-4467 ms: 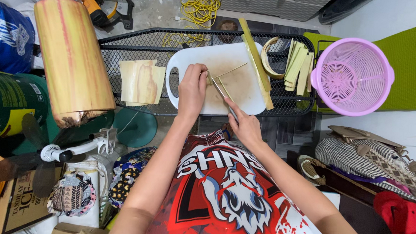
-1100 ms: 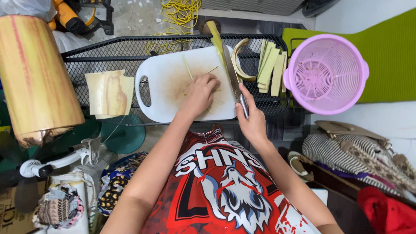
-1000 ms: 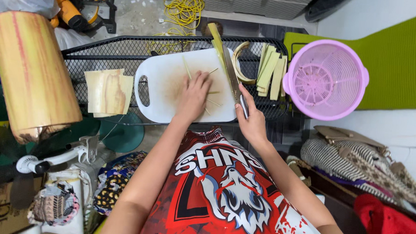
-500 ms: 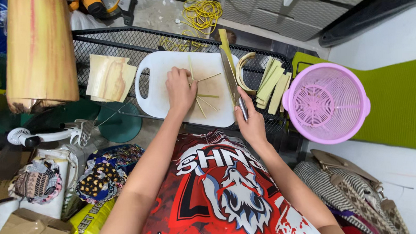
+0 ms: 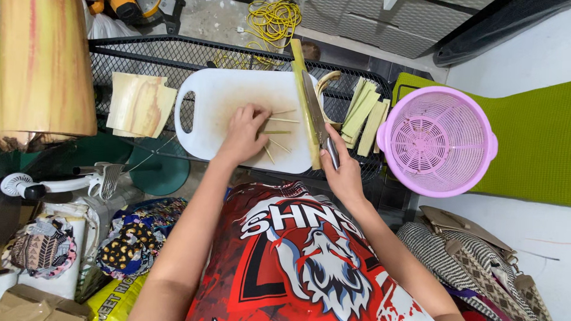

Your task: The person cuts long pale stalks into thin strips and then into small pieces on a white cutting board using a knife. The cut pieces are gathered on the board as the task progresses.

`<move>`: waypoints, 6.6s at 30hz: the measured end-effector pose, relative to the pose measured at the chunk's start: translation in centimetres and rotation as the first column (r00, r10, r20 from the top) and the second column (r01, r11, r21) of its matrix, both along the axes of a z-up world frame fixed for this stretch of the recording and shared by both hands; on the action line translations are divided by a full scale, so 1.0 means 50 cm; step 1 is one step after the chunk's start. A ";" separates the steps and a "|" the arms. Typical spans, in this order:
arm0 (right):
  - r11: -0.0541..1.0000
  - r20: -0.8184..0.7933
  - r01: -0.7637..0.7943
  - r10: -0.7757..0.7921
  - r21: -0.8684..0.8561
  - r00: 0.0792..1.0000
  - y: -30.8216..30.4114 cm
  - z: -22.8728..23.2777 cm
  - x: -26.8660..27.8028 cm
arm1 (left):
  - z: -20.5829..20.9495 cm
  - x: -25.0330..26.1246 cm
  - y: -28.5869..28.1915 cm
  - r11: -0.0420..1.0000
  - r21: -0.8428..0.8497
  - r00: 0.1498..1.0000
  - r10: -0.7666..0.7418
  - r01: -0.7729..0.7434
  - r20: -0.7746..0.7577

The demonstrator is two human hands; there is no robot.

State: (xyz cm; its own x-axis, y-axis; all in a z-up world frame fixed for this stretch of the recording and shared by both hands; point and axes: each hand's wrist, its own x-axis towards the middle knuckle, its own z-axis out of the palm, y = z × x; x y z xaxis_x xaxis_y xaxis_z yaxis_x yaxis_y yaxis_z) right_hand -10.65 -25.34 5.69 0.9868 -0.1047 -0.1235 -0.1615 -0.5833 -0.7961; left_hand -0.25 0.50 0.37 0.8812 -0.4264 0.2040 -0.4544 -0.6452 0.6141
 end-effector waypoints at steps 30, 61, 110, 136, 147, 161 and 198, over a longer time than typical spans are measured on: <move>0.996 -0.083 -0.048 0.042 -0.070 0.996 0.104 -0.007 0.005 | -0.036 0.001 0.052 0.948 -0.007 0.934 0.316 -0.319 0.164; 0.982 -0.048 0.147 -0.154 -0.119 0.987 0.252 0.005 0.007 | 0.028 0.046 0.090 0.976 -0.075 0.969 0.211 -0.202 0.129; 0.947 0.182 -0.321 0.311 0.025 0.933 0.034 0.157 0.030 | 0.131 -0.082 -0.118 0.824 -0.315 0.865 0.502 -0.472 0.017; 0.976 0.142 -0.068 0.099 -0.206 0.985 0.182 0.142 -0.014 | 0.184 -0.049 -0.039 0.884 -0.425 0.978 0.205 -0.196 -0.025; 0.954 -0.084 -0.141 0.123 -0.265 0.989 0.157 0.029 -0.045 | 0.170 -0.043 -0.028 0.854 -0.474 0.975 0.218 -0.215 -0.048; 0.992 -0.117 -0.097 0.087 -0.084 0.989 0.153 0.101 -0.018 | 0.167 -0.049 -0.036 0.834 -0.497 0.968 0.241 -0.240 -0.062; 1.000 -0.115 0.001 -0.004 -0.027 0.993 0.124 0.043 -0.016 | 0.189 -0.010 -0.016 0.861 -0.469 0.966 0.252 -0.198 0.055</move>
State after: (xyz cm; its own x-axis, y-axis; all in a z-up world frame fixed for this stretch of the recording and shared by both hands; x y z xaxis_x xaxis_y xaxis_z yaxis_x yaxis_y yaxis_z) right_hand -11.47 -19.11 7.84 0.9659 -0.1122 -0.2334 -0.2528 -0.6035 -0.7562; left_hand -0.74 -0.31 9.81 0.9020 -0.0546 0.4283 -0.4131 -0.3978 0.8192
